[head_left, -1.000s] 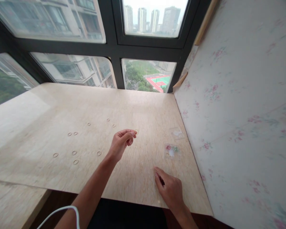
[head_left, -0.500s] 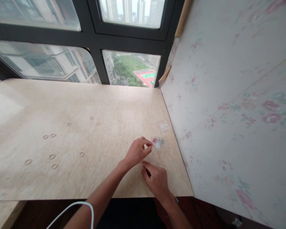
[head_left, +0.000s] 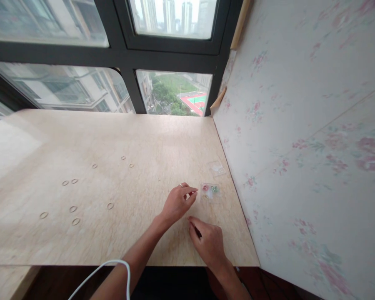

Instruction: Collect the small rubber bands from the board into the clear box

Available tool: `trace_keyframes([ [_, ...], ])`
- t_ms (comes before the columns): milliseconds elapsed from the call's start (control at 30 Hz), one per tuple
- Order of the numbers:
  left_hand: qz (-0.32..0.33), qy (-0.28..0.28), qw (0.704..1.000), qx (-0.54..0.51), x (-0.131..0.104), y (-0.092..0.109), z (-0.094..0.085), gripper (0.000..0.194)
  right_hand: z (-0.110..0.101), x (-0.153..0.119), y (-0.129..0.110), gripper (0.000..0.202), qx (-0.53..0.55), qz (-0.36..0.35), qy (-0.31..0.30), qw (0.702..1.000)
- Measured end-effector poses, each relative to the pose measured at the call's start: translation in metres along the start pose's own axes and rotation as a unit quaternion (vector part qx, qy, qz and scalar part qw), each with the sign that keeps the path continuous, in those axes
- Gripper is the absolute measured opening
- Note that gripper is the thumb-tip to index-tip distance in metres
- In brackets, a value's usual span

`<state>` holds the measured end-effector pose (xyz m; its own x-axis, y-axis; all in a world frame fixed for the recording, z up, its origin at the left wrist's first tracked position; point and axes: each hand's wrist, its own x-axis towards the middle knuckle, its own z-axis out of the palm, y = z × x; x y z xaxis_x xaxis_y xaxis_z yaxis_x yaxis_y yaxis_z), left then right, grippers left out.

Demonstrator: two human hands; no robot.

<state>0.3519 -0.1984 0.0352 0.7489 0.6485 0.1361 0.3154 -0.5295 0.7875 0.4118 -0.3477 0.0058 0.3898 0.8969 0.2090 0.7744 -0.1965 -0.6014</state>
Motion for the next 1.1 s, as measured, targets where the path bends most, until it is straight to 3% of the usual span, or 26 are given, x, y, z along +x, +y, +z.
trace_keyframes([
  [233,-0.058,0.090,0.989,0.101,-0.037,-0.047,-0.044,0.021,-0.002,0.001,0.005,0.032,0.052,0.026,-0.002,0.998],
  [367,-0.089,0.122,0.971,0.183,-0.055,-0.072,-0.069,0.026,-0.004,0.017,0.003,0.035,0.113,0.069,-0.055,0.990],
  [500,-0.084,0.120,0.972,0.182,-0.068,-0.082,-0.078,0.025,0.000,0.054,-0.025,0.036,0.153,0.035,-0.092,0.983],
  [633,-0.072,0.122,0.980,0.141,-0.071,-0.084,-0.077,0.021,0.020,0.111,-0.069,0.035,0.156,-0.031,-0.125,0.979],
  [800,-0.077,0.141,0.985,0.061,-0.070,-0.089,-0.080,0.018,0.068,0.191,-0.115,0.037,-0.014,-0.111,-0.172,0.979],
  [900,-0.079,0.148,0.985,0.030,-0.070,-0.091,-0.081,0.017,0.096,0.229,-0.134,0.037,-0.196,-0.162,-0.210,0.944],
  [1100,-0.077,0.134,0.987,0.045,-0.069,-0.088,-0.082,0.019,0.128,0.260,-0.149,0.028,-0.275,-0.197,-0.247,0.908],
])
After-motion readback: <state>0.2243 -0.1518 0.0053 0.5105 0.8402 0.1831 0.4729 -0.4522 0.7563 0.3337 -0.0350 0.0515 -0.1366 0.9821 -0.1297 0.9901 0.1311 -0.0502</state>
